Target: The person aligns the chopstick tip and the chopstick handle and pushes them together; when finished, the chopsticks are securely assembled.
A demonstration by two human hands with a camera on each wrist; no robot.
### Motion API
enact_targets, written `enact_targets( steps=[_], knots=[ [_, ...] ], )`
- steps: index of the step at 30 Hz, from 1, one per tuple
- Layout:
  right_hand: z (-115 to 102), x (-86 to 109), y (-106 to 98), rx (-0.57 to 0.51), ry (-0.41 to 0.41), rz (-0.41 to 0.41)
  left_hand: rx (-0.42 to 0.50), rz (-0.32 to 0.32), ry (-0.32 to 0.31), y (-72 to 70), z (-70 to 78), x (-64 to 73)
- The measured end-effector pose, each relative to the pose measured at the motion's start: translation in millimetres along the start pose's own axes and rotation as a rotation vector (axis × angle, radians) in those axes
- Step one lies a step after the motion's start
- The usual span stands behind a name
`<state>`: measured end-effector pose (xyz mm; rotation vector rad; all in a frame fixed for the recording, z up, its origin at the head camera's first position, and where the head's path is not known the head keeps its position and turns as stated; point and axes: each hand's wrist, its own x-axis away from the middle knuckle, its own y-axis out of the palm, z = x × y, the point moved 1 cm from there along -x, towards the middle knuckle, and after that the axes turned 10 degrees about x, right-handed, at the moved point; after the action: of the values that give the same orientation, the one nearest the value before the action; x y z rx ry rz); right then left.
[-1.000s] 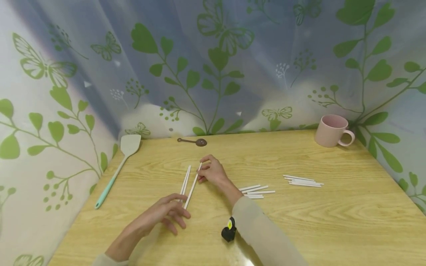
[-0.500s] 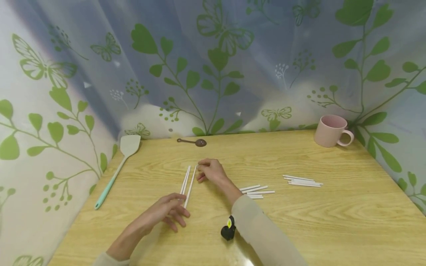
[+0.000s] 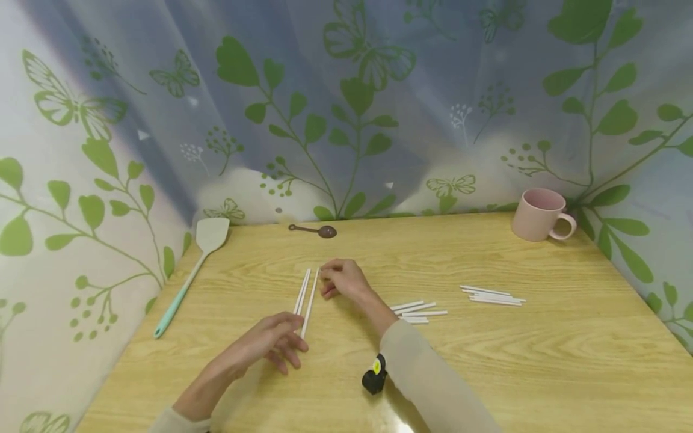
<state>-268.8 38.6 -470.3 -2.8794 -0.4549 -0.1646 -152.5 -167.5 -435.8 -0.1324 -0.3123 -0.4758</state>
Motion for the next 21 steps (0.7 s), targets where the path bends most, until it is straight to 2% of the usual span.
enact_targets(
  steps=[5,10,17,21],
  knots=[
    [-2.5,8.2,-9.3,-0.009,-0.004,-0.041,-0.008,0.018,0.001,3.3,10.4,-5.6],
    [-3.6,20.4,-28.0,0.026,-0.064,-0.075,-0.032,0.026,0.035,7.0,21.1,-17.7],
    [3.4,36.7,-66.8,0.053,-0.101,-0.106,-0.028,0.02,0.096,11.1,25.2,-36.3],
    [8.2,47.0,-94.0,0.094,-0.109,-0.087,-0.063,0.012,0.139,19.0,29.3,-46.4]
  ],
)
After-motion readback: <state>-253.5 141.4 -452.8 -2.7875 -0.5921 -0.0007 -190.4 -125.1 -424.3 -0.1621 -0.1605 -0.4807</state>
